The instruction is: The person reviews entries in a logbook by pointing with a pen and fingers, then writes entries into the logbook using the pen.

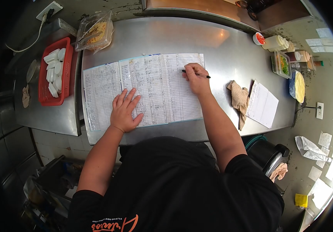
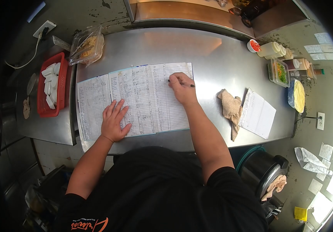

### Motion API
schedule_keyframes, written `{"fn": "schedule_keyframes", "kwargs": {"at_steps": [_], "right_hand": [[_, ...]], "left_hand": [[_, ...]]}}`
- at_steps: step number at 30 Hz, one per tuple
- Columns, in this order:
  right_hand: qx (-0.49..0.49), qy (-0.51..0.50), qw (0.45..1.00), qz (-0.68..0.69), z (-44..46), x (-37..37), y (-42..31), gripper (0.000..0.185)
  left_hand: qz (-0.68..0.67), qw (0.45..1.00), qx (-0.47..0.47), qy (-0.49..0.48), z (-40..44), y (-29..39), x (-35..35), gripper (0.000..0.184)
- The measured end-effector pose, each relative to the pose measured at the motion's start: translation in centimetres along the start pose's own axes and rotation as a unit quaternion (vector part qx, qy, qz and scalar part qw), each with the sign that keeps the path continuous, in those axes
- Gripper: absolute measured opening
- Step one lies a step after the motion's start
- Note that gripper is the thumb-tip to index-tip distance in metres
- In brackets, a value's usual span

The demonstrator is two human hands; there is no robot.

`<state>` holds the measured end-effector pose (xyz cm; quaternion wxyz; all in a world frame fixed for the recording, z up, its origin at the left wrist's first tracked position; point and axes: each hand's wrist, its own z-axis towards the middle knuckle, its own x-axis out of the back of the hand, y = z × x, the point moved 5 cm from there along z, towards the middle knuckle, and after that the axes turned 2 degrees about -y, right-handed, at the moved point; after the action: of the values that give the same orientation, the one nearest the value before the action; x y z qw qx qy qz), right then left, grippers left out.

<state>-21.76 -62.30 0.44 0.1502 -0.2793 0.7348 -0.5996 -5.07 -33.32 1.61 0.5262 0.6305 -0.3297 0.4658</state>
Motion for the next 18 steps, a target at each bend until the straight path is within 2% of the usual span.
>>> {"fn": "schedule_keyframes", "kwargs": {"at_steps": [4,6,9,12,16,18], "right_hand": [[0.014,-0.011,1.0,0.025,0.22,0.03,0.48,0.03],[0.056,-0.031,0.995,-0.083,0.41,0.02,0.46,0.03],[0.007,-0.025,0.996,-0.088,0.43,0.25,0.68,0.028],[0.003,-0.009,0.999,-0.032,0.39,0.13,0.51,0.026],[-0.011,-0.005,0.999,-0.032,0.56,0.1,0.87,0.028],[-0.001,-0.005,0.996,-0.089,0.53,0.28,0.65,0.029]], "left_hand": [[-0.001,1.0,-0.007,0.003,0.01,0.08,0.05,0.07],[-0.001,1.0,-0.008,0.003,0.05,0.1,0.11,0.07],[-0.002,1.0,-0.008,0.004,0.05,0.13,0.13,0.07],[-0.003,1.0,-0.008,0.005,0.04,0.15,0.14,0.07],[-0.004,1.0,-0.009,0.007,0.02,0.13,0.17,0.071],[-0.002,1.0,-0.006,0.007,0.03,0.1,0.13,0.069]]}}
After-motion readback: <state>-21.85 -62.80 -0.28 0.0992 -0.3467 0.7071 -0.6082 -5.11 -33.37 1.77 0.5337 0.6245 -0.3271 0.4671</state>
